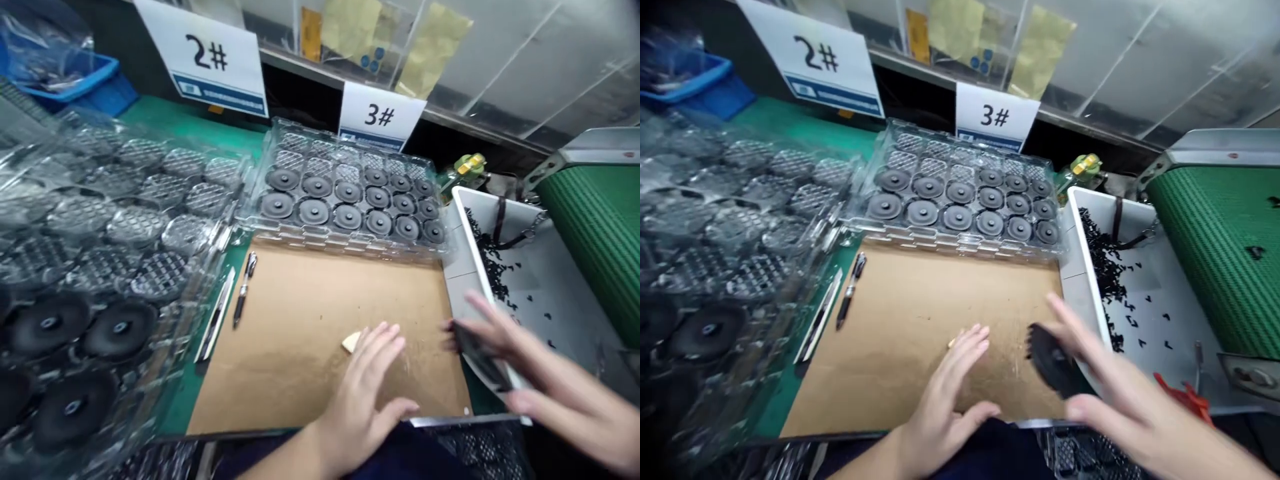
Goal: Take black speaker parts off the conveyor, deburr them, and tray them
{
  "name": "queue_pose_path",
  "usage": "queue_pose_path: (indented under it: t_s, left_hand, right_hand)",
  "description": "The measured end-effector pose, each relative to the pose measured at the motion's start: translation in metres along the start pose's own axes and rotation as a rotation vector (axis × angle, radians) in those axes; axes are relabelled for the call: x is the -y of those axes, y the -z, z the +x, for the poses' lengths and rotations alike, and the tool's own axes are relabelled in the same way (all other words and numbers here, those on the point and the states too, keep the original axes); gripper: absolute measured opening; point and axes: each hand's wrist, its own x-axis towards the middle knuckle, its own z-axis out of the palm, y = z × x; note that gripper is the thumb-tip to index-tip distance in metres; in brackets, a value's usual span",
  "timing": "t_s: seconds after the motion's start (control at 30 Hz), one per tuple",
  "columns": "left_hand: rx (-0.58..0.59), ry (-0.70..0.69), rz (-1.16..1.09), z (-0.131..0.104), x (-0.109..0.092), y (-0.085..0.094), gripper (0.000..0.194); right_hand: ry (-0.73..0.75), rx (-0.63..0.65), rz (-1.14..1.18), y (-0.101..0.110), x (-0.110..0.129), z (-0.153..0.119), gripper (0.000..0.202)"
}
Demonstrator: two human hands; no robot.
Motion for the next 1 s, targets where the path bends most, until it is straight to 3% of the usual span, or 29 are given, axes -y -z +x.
queue_pose_path:
  t_s: [0.07,0.17,0.3,0.4,0.47,0.57,0.63,0.77,0.87,1.0]
  left_hand:
    - [-0.03,-0.033,0.001,-0.013,0.001,0.0,0.085]
    - [-0.149,0.08,-0.028,-0.036,0.005,0.012,0.081]
    - [-0.303,0.115,-0.025,-0.064,0.004,0.033,0.074]
    - [-0.302,0.138,-0.079,-0.077,0.0,0.038,0.063]
    - [-0.352,0.222,-0.171,-0.081,0.0,0.036,0.058]
    - [-0.453,0.383,-0.488,-0.084,0.008,0.034,0.061]
    - [-0.516,0.462,-0.781,-0.084,0.016,0.037,0.065]
    - [-0.578,0.547,-1.165,-0.082,0.027,0.044,0.063]
    - [-0.615,0.584,-1.204,-0.078,0.031,0.044,0.061]
    - [-0.642,0.592,-1.169,-0.068,0.037,0.037,0.065]
  right_hand:
    - [0.021,0.247,0.29,-0.06,0.019,0.003,0.066]
    - [0.062,0.22,0.632,-0.133,0.037,0.011,0.069]
    - [0.066,0.297,0.782,-0.182,0.051,0.012,0.07]
    - [0.11,0.349,0.763,-0.196,0.057,0.009,0.068]
    - [0.132,0.378,0.726,-0.2,0.057,0.009,0.07]
    - [0.134,0.437,0.648,-0.196,0.047,0.015,0.065]
    - [0.107,0.323,0.502,-0.189,0.03,0.025,0.057]
    - [0.07,-0.133,-0.042,-0.182,-0.013,0.044,0.042]
    - [0.124,-0.16,-0.077,-0.193,-0.032,0.045,0.032]
    - [0.226,-0.076,0.026,-0.207,-0.029,0.037,0.025]
